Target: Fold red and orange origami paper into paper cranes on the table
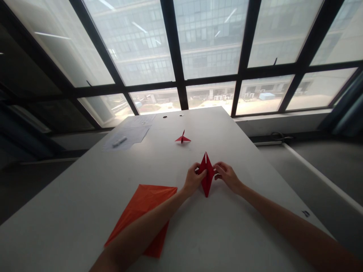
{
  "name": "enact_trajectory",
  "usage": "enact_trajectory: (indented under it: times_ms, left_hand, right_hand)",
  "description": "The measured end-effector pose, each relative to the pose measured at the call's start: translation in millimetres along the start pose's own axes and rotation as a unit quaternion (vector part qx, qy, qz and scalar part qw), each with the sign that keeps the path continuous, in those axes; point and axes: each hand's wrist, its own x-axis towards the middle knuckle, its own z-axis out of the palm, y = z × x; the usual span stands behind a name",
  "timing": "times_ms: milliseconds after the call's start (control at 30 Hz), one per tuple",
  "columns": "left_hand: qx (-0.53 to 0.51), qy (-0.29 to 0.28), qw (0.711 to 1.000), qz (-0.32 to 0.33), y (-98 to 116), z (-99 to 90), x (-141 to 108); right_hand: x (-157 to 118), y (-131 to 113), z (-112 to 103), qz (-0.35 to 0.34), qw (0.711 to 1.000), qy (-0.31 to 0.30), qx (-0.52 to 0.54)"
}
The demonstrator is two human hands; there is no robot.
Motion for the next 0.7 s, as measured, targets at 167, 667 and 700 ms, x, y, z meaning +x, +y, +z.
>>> enact_trajectory:
  times_ms: [167,667,700]
  left_hand:
    - [-0.046,-0.032,0.998,0.0,-0.9,-0.1,-0.7]
    - [-0.178,-0.072,0.979,-0.064,-4.0,-0.6,1.5]
    - [-0.181,-0.075,0.978,-0.065,-3.8,-0.5,1.5]
  right_hand:
    - [-1.9,1.7,0.4,0.017,0.999,-0.031,-0.03]
    - [3.2,7.3,-5.0,-0.038,0.997,0.061,-0.021]
    - [3.4,8.0,-5.1,-0.046,0.997,0.057,-0.024]
